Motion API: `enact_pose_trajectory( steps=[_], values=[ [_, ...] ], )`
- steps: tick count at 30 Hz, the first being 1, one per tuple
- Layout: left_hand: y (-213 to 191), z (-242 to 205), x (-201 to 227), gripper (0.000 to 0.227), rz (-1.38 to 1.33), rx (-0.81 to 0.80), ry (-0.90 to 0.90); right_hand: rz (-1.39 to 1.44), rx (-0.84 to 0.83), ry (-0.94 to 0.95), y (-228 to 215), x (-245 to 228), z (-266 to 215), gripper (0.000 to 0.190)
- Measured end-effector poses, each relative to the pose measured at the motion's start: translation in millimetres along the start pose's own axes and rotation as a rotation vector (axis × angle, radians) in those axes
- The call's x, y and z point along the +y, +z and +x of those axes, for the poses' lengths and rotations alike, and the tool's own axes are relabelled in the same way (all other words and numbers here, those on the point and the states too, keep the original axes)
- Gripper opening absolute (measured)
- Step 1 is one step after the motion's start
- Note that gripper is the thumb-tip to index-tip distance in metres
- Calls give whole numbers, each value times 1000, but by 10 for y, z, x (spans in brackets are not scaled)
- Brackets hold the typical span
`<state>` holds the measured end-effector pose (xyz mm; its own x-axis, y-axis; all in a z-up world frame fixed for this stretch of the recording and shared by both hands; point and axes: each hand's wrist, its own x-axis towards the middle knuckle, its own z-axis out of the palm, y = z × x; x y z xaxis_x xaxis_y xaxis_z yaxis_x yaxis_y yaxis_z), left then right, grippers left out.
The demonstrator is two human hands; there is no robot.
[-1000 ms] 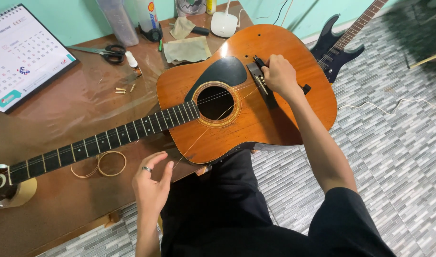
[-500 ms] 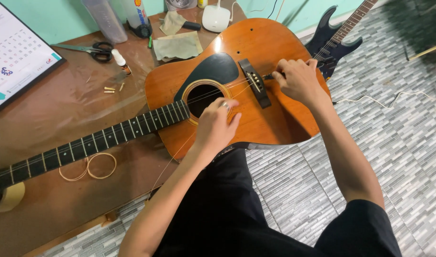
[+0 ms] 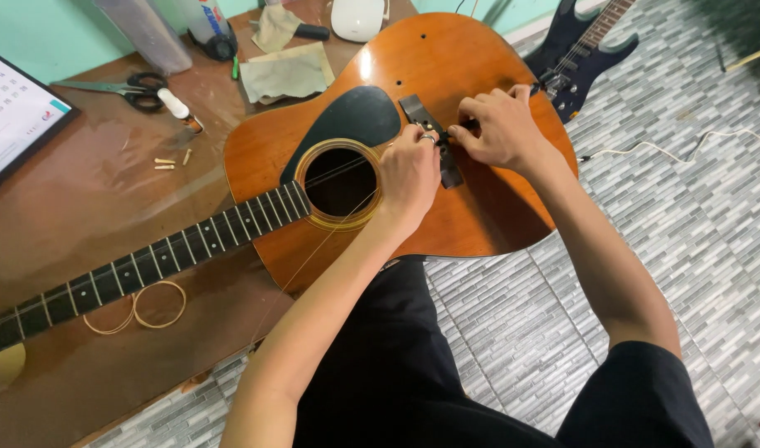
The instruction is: Tightening and winding strings on an acoustic guitar using a string winder and manual manipulation.
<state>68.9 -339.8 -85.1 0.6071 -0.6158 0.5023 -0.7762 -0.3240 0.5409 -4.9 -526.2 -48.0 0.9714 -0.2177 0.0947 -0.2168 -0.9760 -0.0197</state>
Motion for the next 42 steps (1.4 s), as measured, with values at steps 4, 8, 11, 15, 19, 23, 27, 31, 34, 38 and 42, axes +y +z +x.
enact_pose_trajectory(
  steps=[4, 8, 11, 15, 19, 23, 27, 31, 34, 38, 42],
  values=[
    [60, -7, 50, 11, -115, -35, -123, -43, 77, -106, -36, 13, 46, 31],
    [154, -5, 39, 20, -180, 45, -110, 113, 41, -119, -3, 57, 63, 26],
    [187, 4, 35, 23, -207, 67, -145, 256, -40, -85, -46, -32, 71, 25],
    [214, 6, -4, 15, -236, 62, -163, 245, -75, -37, -40, -39, 67, 26],
    [212, 31, -27, 14, -268, 58, -170, 282, -85, -57, -20, 1, 84, 30],
    [213, 33, -90, 12, -275, 16, -173, 297, -84, -52, -37, -1, 80, 27],
    [206, 24, -103, 18, -311, -21, -177, 151, -46, -42, -155, -48, -7, 28],
    [237, 17, -154, 18, -341, 26, -154, 26, 41, -16, -229, -169, -191, 45],
    [270, 20, -240, 17, -337, 19, -153, 18, 160, -32, -107, -233, -286, 41],
    [144, 13, -254, 22, -317, -40, -143, 59, 171, 7, 38, -427, -280, 22],
    [101, -63, -243, 25, -224, -69, -146, 26, 140, 27, 117, -500, -229, 21]
  ],
)
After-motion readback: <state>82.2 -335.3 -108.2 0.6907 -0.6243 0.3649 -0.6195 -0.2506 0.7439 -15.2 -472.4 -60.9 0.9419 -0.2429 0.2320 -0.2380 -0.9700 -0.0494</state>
